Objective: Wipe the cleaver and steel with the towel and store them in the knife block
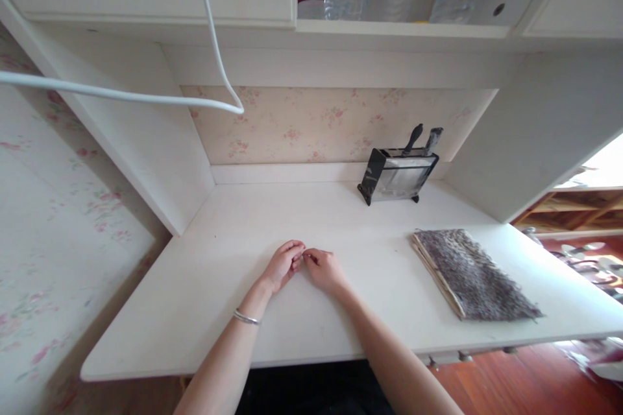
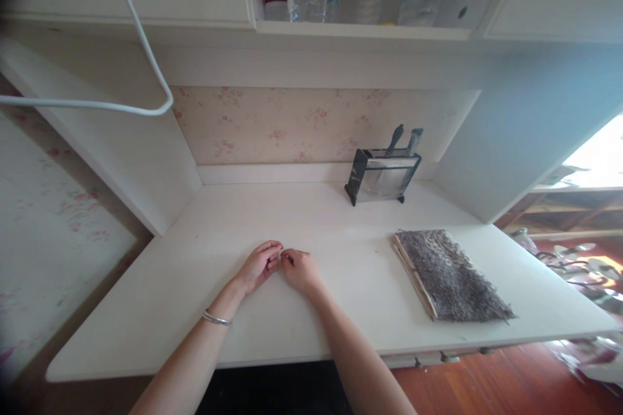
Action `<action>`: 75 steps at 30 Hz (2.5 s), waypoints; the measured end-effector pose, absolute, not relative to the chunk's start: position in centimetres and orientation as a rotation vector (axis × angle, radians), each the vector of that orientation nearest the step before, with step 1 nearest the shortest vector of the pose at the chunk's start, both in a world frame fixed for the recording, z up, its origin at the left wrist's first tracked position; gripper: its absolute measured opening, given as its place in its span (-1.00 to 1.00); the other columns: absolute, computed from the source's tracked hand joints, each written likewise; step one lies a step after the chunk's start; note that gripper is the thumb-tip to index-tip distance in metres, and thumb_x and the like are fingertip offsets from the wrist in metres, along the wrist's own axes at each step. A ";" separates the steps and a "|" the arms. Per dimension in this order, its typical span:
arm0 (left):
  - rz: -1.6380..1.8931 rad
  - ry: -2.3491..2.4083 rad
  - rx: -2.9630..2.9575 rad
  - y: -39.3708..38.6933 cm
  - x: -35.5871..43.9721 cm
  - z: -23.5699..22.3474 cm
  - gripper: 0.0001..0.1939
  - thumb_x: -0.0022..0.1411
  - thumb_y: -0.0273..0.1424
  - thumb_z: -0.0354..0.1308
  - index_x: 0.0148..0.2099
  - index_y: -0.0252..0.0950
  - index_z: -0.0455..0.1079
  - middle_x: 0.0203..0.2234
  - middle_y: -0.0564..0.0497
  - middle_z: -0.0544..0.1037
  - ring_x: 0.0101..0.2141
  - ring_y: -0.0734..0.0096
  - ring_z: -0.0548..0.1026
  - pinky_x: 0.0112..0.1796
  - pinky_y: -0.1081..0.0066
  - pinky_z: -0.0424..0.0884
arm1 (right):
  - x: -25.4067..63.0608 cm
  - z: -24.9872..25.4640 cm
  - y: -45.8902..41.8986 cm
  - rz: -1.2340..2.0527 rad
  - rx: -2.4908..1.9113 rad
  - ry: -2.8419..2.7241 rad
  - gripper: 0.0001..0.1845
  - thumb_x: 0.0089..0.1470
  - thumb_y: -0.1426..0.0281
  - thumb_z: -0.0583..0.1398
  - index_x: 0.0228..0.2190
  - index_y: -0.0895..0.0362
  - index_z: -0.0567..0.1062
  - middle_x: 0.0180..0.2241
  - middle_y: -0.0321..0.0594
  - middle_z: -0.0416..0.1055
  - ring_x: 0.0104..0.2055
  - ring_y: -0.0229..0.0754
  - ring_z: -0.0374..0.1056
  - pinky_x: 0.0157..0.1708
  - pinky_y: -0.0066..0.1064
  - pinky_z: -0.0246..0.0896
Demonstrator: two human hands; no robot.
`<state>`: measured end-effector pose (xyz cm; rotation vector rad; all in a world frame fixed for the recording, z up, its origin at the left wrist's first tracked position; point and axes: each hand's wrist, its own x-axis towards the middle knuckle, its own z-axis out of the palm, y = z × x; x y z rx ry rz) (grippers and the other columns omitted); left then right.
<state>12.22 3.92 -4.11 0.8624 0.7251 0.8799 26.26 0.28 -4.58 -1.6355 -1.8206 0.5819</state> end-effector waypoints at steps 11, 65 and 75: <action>0.893 0.715 0.861 4.1 12.4 -4.4 -0.79 0.04 -0.32 0.27 -0.34 -0.33 0.36 -0.60 0.19 0.22 -0.63 0.68 0.15 -0.60 0.55 0.02 | 26.3 -4.9 0.5 0.584 -1.604 -1.842 -0.69 0.19 0.40 0.02 -0.26 0.05 0.57 -0.28 -0.23 0.57 -0.26 -0.24 0.45 -0.23 -0.52 0.20; 0.849 0.746 0.934 4.1 12.5 -4.2 -0.79 0.08 -0.29 0.25 -0.34 -0.32 0.35 -0.63 0.18 0.23 -0.61 0.64 0.16 -0.58 0.54 0.03 | 26.3 -5.0 0.5 0.574 -1.582 -1.824 -0.71 0.16 0.40 0.02 -0.39 0.08 0.54 -0.42 -0.27 0.53 -0.44 -0.29 0.34 -0.42 -0.52 0.04; 0.851 0.749 0.934 4.1 12.6 -4.3 -0.79 0.07 -0.29 0.26 -0.34 -0.33 0.36 -0.64 0.18 0.23 -0.62 0.65 0.17 -0.59 0.55 0.04 | 26.3 -5.3 0.5 0.567 -1.561 -1.816 -0.72 0.17 0.40 0.02 -0.39 0.07 0.53 -0.44 -0.28 0.52 -0.44 -0.29 0.34 -0.42 -0.53 0.05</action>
